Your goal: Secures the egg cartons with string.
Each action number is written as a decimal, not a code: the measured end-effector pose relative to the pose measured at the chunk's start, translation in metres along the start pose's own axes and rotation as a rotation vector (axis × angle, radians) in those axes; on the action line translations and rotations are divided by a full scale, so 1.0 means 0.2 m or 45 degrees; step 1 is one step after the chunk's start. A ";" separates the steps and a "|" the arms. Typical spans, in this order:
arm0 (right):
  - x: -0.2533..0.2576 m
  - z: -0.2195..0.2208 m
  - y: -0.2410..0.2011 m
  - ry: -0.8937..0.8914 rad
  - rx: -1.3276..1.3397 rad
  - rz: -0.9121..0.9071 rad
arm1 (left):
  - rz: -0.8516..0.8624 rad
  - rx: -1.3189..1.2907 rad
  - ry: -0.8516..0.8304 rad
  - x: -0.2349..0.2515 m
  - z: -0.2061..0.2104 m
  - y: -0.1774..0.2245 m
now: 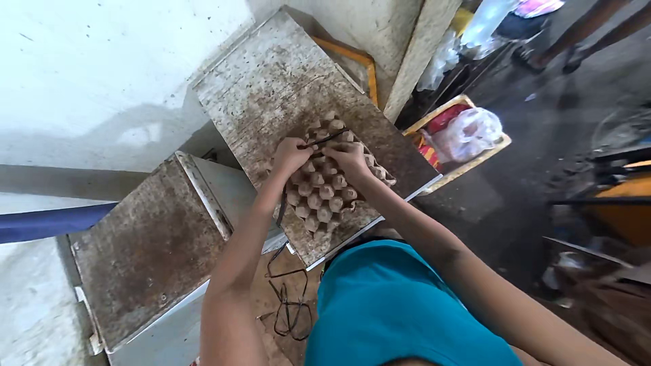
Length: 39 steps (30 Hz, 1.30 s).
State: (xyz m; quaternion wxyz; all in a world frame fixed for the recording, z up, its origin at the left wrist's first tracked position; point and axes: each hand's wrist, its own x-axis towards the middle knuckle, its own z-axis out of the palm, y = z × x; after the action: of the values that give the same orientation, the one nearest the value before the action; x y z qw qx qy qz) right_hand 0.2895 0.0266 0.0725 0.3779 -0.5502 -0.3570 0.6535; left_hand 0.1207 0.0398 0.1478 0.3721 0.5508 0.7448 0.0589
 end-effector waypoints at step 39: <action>0.23 -0.05 -0.06 -0.498 -0.709 -0.736 | 0.396 -1.716 0.875 -0.02 0.25 -0.05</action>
State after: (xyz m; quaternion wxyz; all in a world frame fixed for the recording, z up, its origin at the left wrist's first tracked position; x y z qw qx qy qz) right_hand 0.2958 0.0730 0.0608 0.3079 -0.3745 -0.7233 0.4917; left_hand 0.1444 0.0163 0.1082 0.3625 0.2544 0.5357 0.7189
